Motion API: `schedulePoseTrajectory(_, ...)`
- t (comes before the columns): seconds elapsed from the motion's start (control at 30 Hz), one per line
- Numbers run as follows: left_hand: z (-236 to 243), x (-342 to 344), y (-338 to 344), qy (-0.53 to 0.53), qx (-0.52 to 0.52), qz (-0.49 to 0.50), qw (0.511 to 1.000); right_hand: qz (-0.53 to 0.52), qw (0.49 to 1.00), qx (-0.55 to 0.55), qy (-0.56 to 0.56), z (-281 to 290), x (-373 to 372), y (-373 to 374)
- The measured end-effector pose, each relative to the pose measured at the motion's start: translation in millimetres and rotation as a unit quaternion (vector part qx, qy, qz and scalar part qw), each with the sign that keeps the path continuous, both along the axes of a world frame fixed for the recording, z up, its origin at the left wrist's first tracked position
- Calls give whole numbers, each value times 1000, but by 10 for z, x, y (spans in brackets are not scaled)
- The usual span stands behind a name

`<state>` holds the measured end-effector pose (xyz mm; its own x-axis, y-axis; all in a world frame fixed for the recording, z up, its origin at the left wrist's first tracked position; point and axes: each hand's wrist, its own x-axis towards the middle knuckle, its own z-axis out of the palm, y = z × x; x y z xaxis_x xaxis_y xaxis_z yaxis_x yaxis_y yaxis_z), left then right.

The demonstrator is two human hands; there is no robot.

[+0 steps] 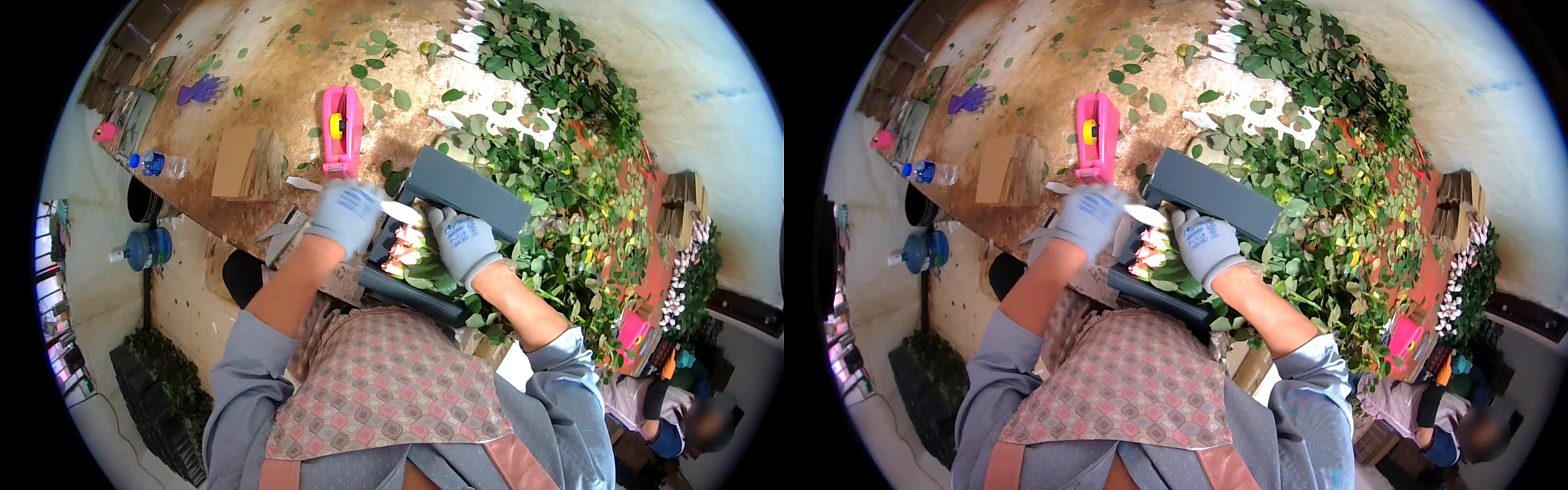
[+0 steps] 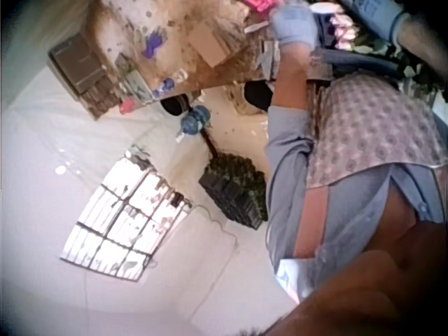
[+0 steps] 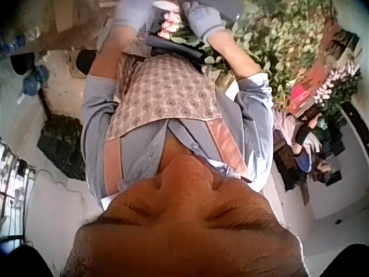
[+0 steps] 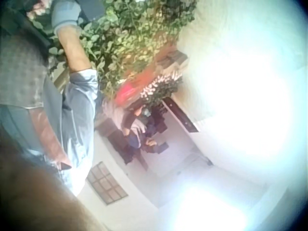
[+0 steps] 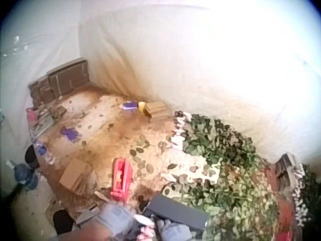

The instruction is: The person arranges white flower buds and green leaves into a gray rectangular container. They place the leaves at the bottom and then carefully position the flower buds on top. The person uses a pink tape dispenser to secure the arrangement with tape. The workspace is cluttered with leaves and other materials.

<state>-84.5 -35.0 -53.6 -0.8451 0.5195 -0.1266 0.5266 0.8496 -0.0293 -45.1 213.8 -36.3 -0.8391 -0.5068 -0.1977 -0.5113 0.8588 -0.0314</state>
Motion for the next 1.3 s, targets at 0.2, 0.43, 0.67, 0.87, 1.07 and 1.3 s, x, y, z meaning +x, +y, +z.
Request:
schedulePoseTrajectory(0.2, 638, 87, -209, -62, -20, 63, 996, 9, 1000, 13, -22, 45, -1, -61)
schedulePoseTrajectory(0.43, 436, 767, 475, -77, 219, -59, 971, -13, 999, -14, -42, 91, 6, -86)
schedulePoseTrajectory(0.67, 276, 721, 575, -27, 271, -57, 960, -17, 997, -67, -36, 273, 9, 54)
schedulePoseTrajectory(0.87, 254, 720, 584, -5, 254, -60, 965, -61, 986, -152, 41, 963, -864, 516)
schedulePoseTrajectory(1.07, 324, 665, 626, -27, 218, -75, 973, -274, 952, -133, 8, 99, -2575, 1543)
schedulePoseTrajectory(1.3, 245, 652, 614, -24, 243, -66, 968, -289, 952, -92, 39, -318, -3978, 1883)
